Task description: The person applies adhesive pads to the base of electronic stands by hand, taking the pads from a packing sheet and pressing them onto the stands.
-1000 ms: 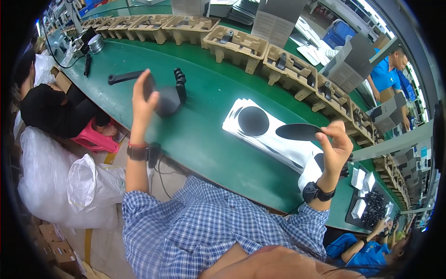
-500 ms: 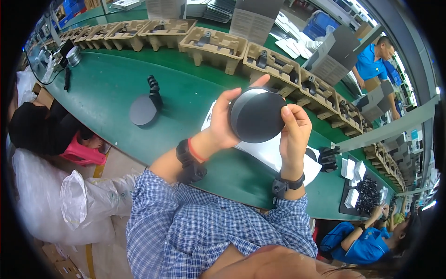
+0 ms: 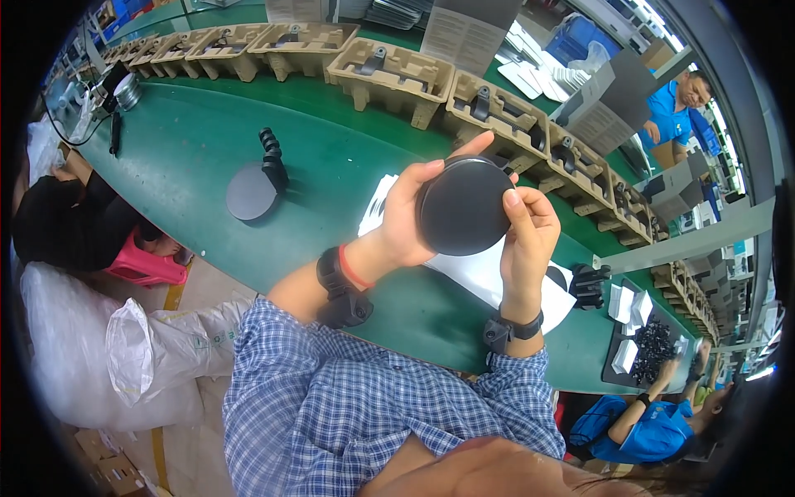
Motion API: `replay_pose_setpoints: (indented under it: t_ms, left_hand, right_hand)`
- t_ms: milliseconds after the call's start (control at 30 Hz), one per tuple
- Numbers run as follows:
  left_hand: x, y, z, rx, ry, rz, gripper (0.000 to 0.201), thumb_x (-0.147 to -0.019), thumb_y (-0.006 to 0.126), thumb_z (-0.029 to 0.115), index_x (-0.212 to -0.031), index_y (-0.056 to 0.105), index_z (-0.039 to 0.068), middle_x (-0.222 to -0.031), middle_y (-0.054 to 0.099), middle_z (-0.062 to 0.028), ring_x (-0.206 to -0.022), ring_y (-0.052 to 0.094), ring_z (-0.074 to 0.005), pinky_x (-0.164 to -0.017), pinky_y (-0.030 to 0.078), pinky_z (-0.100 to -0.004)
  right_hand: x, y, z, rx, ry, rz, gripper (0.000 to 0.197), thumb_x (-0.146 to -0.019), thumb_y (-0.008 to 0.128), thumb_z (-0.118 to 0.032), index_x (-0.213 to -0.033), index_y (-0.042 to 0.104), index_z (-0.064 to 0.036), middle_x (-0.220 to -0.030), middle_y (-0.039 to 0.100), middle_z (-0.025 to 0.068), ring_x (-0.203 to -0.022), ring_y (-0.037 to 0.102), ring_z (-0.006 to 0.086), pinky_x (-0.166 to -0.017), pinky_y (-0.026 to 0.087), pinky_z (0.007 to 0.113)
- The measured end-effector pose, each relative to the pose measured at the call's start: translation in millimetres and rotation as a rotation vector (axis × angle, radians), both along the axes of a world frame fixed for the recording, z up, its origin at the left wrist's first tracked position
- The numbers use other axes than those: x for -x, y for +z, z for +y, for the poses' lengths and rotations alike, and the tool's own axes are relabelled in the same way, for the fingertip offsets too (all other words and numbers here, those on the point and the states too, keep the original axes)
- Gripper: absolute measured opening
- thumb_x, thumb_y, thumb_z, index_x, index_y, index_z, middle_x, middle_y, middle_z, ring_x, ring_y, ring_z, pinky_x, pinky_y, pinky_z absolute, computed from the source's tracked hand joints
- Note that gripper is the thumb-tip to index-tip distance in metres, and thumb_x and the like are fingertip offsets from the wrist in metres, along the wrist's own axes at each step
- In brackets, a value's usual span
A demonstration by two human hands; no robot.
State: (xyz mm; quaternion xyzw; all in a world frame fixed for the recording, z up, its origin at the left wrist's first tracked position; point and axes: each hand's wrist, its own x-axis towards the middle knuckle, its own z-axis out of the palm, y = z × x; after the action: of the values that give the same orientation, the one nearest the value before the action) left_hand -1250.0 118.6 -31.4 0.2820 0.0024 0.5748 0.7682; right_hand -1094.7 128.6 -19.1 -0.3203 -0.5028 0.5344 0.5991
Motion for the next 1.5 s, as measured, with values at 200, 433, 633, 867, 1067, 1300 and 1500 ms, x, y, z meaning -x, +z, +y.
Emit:
replay_pose_setpoints:
  t_ms: [200, 433, 633, 867, 1067, 1300, 1500]
  left_hand:
    - [3.4, 1.0, -0.6, -0.008, 0.007, 0.01, 0.07, -0.089, 0.033, 0.046, -0.149, 0.019, 0.013, -0.135, 0.048, -0.0198, -0.126, 0.047, -0.0308, -0.106, 0.038, -0.0454]
    - [7.8, -2.0, -0.8, -0.034, 0.008, 0.027, 0.072, -0.088, 0.035, 0.047, -0.149, 0.018, 0.013, -0.137, 0.044, -0.0227, -0.129, 0.043, -0.0319, -0.107, 0.036, -0.0456]
    - [11.4, -3.4, -2.1, -0.042, 0.004, 0.05, 0.081, -0.079, 0.05, 0.038, -0.149, 0.018, 0.013, -0.139, 0.04, -0.0268, -0.129, 0.043, -0.034, -0.107, 0.036, -0.0452]
    - [19.8, -7.4, -1.0, -0.096, 0.068, 0.087, 0.084, -0.068, 0.051, 0.024, -0.145, 0.024, 0.008, -0.137, 0.041, -0.0285, -0.127, 0.044, -0.0363, -0.107, 0.036, -0.0446]
    - [30.0, -5.8, -2.1, -0.153, 0.071, 0.115, 0.083, -0.067, 0.051, 0.025, -0.144, 0.025, 0.007, -0.137, 0.039, -0.0298, -0.127, 0.043, -0.0393, -0.107, 0.035, -0.0473]
    - [30.3, -2.9, -0.8, -0.073, -0.045, -0.028, 0.08, -0.091, 0.029, 0.065, -0.15, 0.015, 0.012, -0.144, 0.032, -0.0224, -0.132, 0.038, -0.0299, -0.109, 0.033, -0.0444]
    - [38.0, -6.6, 7.4, 0.131, 0.195, 0.185, 0.069, -0.098, 0.022, 0.055, -0.151, 0.015, 0.012, -0.144, 0.035, 0.0004, -0.121, 0.042, -0.0138, -0.101, 0.032, -0.0266]
  right_hand:
    - [6.0, -2.6, -0.3, -0.021, -0.025, -0.01, 0.011, -0.085, 0.068, -0.009, -0.091, 0.063, 0.0, -0.088, 0.066, 0.0046, -0.08, 0.059, 0.0081, -0.079, 0.043, 0.02]
    - [14.5, -3.7, -1.9, -0.057, -0.045, -0.003, 0.011, -0.084, 0.07, -0.005, -0.09, 0.063, 0.001, -0.087, 0.066, 0.0052, -0.079, 0.059, 0.0084, -0.079, 0.045, 0.02]
    - [22.5, -6.2, -4.1, -0.107, -0.127, -0.054, 0.011, -0.083, 0.071, -0.005, -0.089, 0.063, 0.0009, -0.087, 0.065, 0.004, -0.074, 0.057, 0.0068, -0.074, 0.045, 0.02]
    - [22.0, -10.2, -4.8, -0.992, -0.788, -1.039, 0.015, -0.073, 0.076, -0.015, -0.088, 0.072, -0.0126, -0.093, 0.065, 0.0026, -0.084, 0.048, 0.0191, -0.082, 0.033, 0.033]
    - [23.3, -8.6, 7.7, -0.652, -0.524, -0.633, 0.03, -0.07, 0.082, -0.017, -0.095, 0.067, -0.0121, -0.103, 0.046, 0.004, -0.095, 0.042, 0.0169, -0.085, 0.036, 0.029]
    - [21.4, -13.0, 24.7, -0.326, -0.302, -0.528, 0.024, -0.081, 0.074, -0.019, -0.082, 0.055, -0.0044, -0.072, 0.044, -0.0021, -0.068, 0.043, 0.0093, -0.062, 0.037, 0.024]
    - [55.3, 1.4, -0.5, -1.088, -0.262, -1.25, 0.048, -0.075, 0.072, -0.044, -0.051, 0.053, -0.0069, -0.048, 0.049, 0.0047, -0.045, 0.051, 0.0215, -0.045, 0.041, 0.031]
